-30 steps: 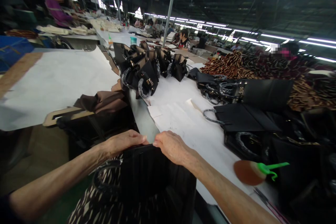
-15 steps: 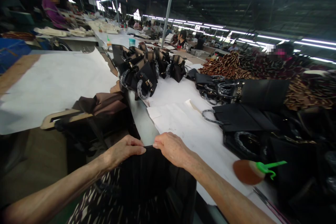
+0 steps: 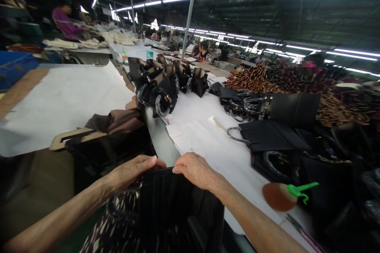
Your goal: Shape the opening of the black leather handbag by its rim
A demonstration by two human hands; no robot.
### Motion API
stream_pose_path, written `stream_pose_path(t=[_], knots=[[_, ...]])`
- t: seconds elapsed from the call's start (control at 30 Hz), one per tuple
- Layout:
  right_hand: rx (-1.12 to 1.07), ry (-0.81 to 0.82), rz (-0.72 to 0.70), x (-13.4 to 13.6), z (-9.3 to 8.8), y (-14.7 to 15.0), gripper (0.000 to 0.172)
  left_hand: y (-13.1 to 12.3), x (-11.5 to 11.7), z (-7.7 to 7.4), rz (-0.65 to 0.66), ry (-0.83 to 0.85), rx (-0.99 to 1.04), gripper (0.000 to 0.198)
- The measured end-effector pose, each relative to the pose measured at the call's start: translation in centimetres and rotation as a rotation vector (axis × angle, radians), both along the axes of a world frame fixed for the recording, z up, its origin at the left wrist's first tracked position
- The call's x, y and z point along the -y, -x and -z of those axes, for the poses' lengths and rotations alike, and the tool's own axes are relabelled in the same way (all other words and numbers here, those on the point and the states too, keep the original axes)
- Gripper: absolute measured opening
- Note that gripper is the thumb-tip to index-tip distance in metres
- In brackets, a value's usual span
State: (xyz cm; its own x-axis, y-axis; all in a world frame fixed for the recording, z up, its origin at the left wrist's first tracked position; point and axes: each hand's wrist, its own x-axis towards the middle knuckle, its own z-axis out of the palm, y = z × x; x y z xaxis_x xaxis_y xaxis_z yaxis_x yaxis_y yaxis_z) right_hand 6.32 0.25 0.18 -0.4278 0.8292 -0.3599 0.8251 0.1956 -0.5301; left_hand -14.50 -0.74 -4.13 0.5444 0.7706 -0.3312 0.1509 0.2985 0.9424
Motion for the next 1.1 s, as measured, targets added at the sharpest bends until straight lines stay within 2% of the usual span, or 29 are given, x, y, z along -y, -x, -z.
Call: stream_pose_path(t=[0.1, 0.17, 0.37, 0.47, 0.6, 0.9, 0.97, 1.1], knots=[[-0.009, -0.005, -0.012, 0.1, -0.1, -0.1, 0.029, 1.3, 0.1, 0.2, 0.022, 0.003, 0.034, 0.067], [-0.007, -0.013, -0.019, 0.1, -0.1, 0.0, 0.029, 1.7, 0.3, 0.2, 0.019, -0.018, -0.002, 0.062], [-0.01, -0.006, -0.017, 0.1, 0.2, 0.1, 0.031, 0.5, 0.6, -0.4, -0.001, -0.202, -0.143, 0.034], [-0.014, -0.036, -0.03, 0.2, 0.4, 0.1, 0.031, 0.0, 0.5, -0.5, -0.042, -0.186, -0.196, 0.028], [-0.006, -0.058, -0.04, 0.4, 0.2, 0.3, 0.032, -0.1, 0.5, -0.4, -0.026, -0.243, -0.237, 0.023], [-0.006, -0.057, -0.035, 0.4, 0.1, 0.5, 0.033, -0.5, 1.7, 0.2, -0.081, -0.534, -0.291, 0.029], [-0.007, -0.057, -0.025, 0.6, 0.0, 0.5, 0.034, -0.1, 1.8, 0.2, -0.048, -0.54, -0.252, 0.027], [-0.02, -0.029, -0.017, 1.0, -0.3, 0.5, 0.034, 0.4, 1.4, -0.4, 0.055, -0.448, -0.179, 0.029]])
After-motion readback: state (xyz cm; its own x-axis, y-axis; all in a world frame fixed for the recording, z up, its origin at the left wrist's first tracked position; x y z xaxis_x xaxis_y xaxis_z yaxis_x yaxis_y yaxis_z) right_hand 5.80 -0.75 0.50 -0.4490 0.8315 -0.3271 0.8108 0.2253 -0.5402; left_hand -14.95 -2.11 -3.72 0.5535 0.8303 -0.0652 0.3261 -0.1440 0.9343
